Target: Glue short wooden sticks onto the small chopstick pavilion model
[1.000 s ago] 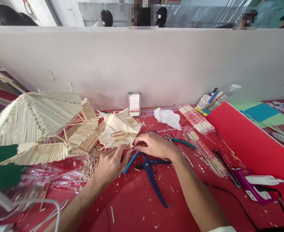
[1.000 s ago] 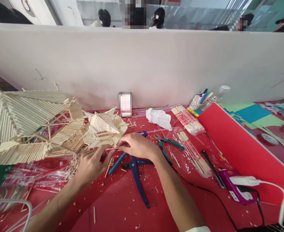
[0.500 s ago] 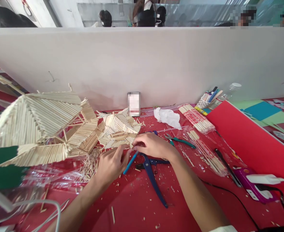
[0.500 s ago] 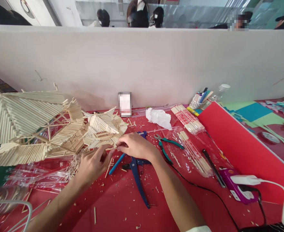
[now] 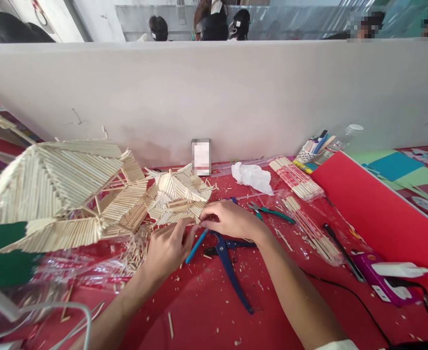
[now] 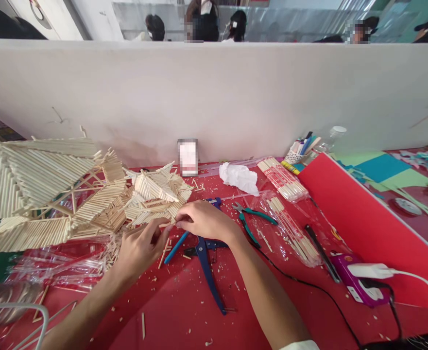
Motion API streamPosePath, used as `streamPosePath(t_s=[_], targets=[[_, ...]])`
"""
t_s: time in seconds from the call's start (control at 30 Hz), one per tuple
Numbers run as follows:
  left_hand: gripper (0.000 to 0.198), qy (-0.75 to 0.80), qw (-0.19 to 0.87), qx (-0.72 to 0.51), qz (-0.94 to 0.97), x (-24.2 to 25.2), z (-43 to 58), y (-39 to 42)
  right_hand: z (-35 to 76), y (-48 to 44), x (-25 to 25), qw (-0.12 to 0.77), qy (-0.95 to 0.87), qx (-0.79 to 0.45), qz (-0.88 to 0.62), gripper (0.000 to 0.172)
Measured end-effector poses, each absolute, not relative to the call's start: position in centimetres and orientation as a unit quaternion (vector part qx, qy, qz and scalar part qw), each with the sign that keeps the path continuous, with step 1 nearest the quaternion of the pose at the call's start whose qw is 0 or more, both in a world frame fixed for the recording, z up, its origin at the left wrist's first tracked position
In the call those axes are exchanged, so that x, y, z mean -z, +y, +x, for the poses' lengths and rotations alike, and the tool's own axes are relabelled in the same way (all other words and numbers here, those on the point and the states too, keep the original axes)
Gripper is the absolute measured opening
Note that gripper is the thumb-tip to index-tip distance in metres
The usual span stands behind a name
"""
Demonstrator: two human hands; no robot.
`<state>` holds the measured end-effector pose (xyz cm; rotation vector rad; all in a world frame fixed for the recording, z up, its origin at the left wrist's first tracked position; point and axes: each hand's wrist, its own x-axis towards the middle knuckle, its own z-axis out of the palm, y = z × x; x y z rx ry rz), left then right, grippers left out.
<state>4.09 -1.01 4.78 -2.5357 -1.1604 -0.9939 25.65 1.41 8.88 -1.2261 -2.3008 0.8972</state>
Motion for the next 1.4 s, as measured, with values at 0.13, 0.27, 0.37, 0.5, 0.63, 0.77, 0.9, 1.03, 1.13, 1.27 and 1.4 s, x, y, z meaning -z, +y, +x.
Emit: streamPosePath(t_s=[0.13,0.27,0.37,0.5,0.63,0.77,0.9,1.03,1.13,1.27,1.4], targets=[[0.013,-0.386,0.094,0.339,-0.853,-5.2,3.8,-1.2,26.3,1.4,-9.2,0.2,-0.809,-0.325,-0.447,0.009],[0.004,-0.354,0.121,0.363,-0.853,-5.7,2.1,-1.1,26.8,1.4,-9.2,0.229,-0.8,-0.288,-0.474,0.005],[0.018,-0.303,0.19,0.368,-0.858,-5.4,0.4,-0.7,26.9,1.7,-8.4,0.245,-0.836,-0.204,-0.447,0.013],[0.035,-0.315,0.229,0.349,-0.852,-4.0,-1.5,-0.2,26.7,2.5,-6.7,0.219,-0.885,-0.057,-0.406,0.017],[0.043,-0.323,0.212,0.33,-0.861,-2.7,-2.4,0.3,26.1,2.9,-5.6,0.245,-0.903,0.04,-0.352,0.014],[0.043,-0.318,0.208,0.347,-0.857,-2.3,-3.2,0.9,25.3,2.8,-5.2,0.263,-0.912,0.073,-0.307,0.017],[0.043,-0.327,0.193,0.363,-0.851,-2.2,-3.8,1.2,24.6,2.5,-5.1,0.268,-0.914,0.085,-0.291,0.017],[0.041,-0.34,0.161,0.377,-0.846,-2.3,-3.5,0.7,24.9,2.2,-5.5,0.271,-0.915,0.077,-0.29,0.014],[0.039,-0.333,0.13,0.396,-0.845,-2.3,-2.7,0.0,24.9,2.1,-5.9,0.277,-0.916,0.068,-0.284,0.015],[0.034,-0.346,0.102,0.398,-0.843,-2.3,-1.3,-1.0,24.2,2.0,-5.8,0.292,-0.917,0.069,-0.262,0.018],[0.033,-0.359,0.081,0.392,-0.843,-2.3,-0.6,-1.6,24.0,1.9,-5.8,0.272,-0.923,0.045,-0.267,0.018]])
